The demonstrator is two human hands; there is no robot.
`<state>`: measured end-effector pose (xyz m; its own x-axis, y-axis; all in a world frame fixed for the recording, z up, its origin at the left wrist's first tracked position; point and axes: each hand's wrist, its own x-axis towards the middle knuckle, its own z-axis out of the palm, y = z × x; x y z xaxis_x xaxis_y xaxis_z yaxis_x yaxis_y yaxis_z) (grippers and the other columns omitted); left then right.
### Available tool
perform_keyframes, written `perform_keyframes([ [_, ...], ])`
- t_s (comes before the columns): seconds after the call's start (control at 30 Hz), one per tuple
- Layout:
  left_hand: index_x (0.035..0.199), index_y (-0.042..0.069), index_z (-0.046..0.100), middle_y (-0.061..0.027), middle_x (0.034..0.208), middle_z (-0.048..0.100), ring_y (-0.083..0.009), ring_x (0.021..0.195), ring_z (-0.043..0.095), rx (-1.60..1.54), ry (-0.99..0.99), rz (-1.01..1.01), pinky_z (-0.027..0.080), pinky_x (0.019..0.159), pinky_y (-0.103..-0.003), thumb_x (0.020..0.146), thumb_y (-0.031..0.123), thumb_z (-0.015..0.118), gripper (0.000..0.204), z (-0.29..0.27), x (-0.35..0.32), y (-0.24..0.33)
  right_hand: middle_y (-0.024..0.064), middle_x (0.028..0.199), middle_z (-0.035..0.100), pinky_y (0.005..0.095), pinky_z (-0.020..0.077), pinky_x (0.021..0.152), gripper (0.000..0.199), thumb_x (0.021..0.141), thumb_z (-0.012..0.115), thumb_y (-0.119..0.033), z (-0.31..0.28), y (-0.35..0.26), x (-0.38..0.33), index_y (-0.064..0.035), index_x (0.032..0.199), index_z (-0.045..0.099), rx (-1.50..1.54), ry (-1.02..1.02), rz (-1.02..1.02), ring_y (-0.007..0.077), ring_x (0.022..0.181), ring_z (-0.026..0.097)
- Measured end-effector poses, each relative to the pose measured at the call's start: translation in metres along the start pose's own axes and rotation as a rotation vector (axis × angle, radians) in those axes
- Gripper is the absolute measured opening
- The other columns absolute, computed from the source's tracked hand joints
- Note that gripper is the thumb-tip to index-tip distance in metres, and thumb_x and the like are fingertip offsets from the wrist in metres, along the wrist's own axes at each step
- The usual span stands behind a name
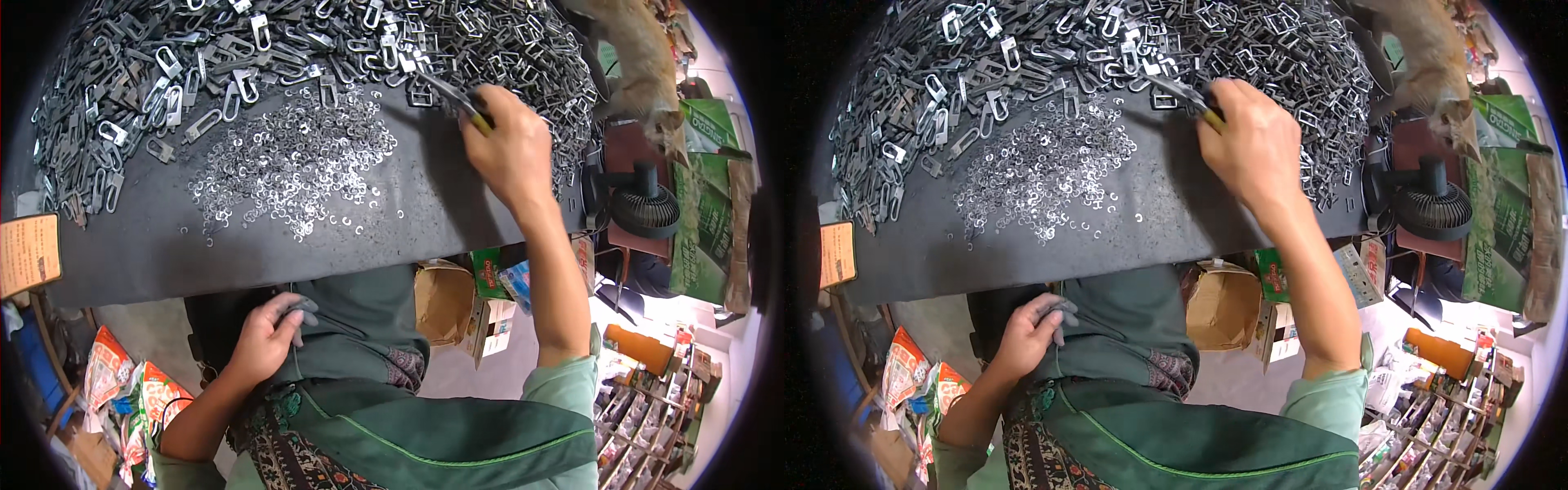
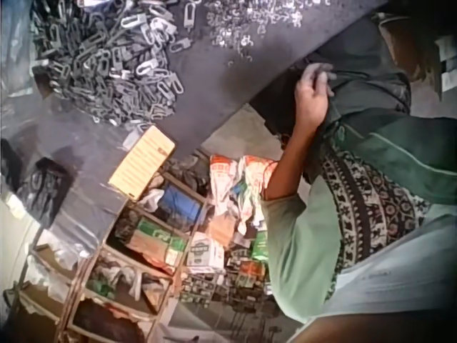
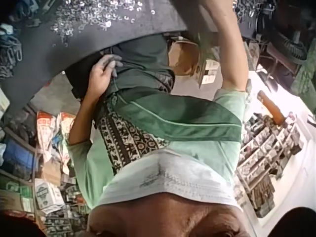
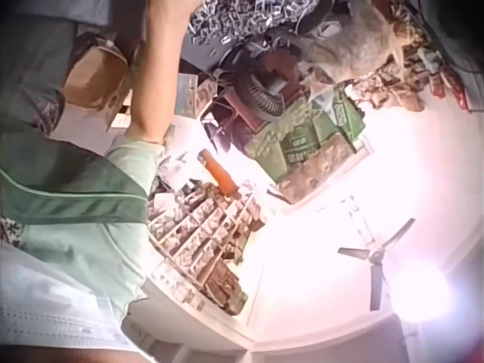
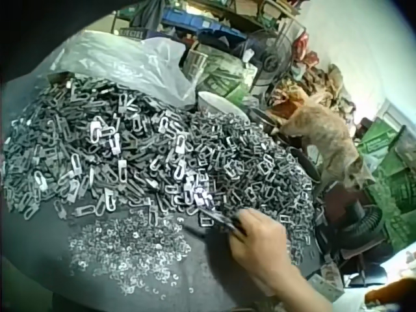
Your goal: The person assembles metal hardware components by picking up individual pieces and fastening small metal rings onto them using pliers.
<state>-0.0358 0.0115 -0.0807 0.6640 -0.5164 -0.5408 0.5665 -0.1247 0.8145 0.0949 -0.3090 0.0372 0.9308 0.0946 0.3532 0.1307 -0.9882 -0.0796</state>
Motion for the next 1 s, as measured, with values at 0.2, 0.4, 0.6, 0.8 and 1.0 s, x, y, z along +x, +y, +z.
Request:
perform_keyframes([
  [0.2,0.113,-0.004,0.059,-0.0075,0.091,0.068,-0.0069,0.067,0.054,0.019,-0.101,0.002,0.045,0.062,-0.022,0.096,0.004,0.051,0.020,0.013,-0.003,0.031,0.0113,0.079,0.056,0.0420,0.0481,0.068,0.021,0.068,0.071,-0.006,-0.034,0.002,-0.027,-0.0031,0.083,0.057,0.062,-0.275,-0.265,0.0314,0.076,0.059],
  [0.4,0.109,-0.003,0.063,-0.0078,0.091,0.068,-0.0072,0.070,0.056,0.040,-0.151,0.047,0.046,0.063,-0.022,0.096,0.007,0.053,0.019,0.025,-0.007,0.055,0.0094,0.079,0.056,0.0390,0.0485,0.068,0.026,0.063,0.073,-0.004,-0.018,0.001,-0.067,-0.0040,0.086,0.059,0.140,-0.186,-0.105,0.0286,0.076,0.058],
  [0.6,0.105,-0.003,0.065,-0.0073,0.087,0.068,-0.0073,0.068,0.056,0.036,-0.123,0.254,0.045,0.059,-0.023,0.096,0.008,0.054,0.018,0.039,-0.011,0.073,0.0097,0.075,0.056,0.0395,0.0475,0.063,0.025,0.062,0.073,-0.002,-0.014,-0.015,-0.078,-0.0044,0.081,0.058,-0.004,-0.027,-0.107,0.0295,0.071,0.058],
  [0.8,0.107,0.000,0.065,-0.0028,0.077,0.065,-0.0042,0.060,0.050,-0.029,-0.059,0.290,0.040,0.053,-0.021,0.098,0.013,0.054,0.019,0.043,-0.011,0.087,0.0135,0.077,0.060,0.0347,0.0472,0.061,0.019,0.077,0.072,-0.005,-0.041,-0.056,-0.095,-0.0005,0.091,0.059,0.757,-0.447,0.289,0.0276,0.066,0.060],
  [1.0,0.109,-0.001,0.065,0.0021,0.079,0.063,-0.0008,0.063,0.047,-0.107,-0.120,0.195,0.039,0.055,-0.019,0.097,0.010,0.058,0.018,0.041,-0.014,0.096,0.0030,0.079,0.053,0.0250,0.0402,0.060,0.012,0.086,0.065,-0.004,-0.045,-0.088,-0.106,-0.0013,0.091,0.054,1.003,-0.532,0.186,0.0093,0.068,0.049],
])
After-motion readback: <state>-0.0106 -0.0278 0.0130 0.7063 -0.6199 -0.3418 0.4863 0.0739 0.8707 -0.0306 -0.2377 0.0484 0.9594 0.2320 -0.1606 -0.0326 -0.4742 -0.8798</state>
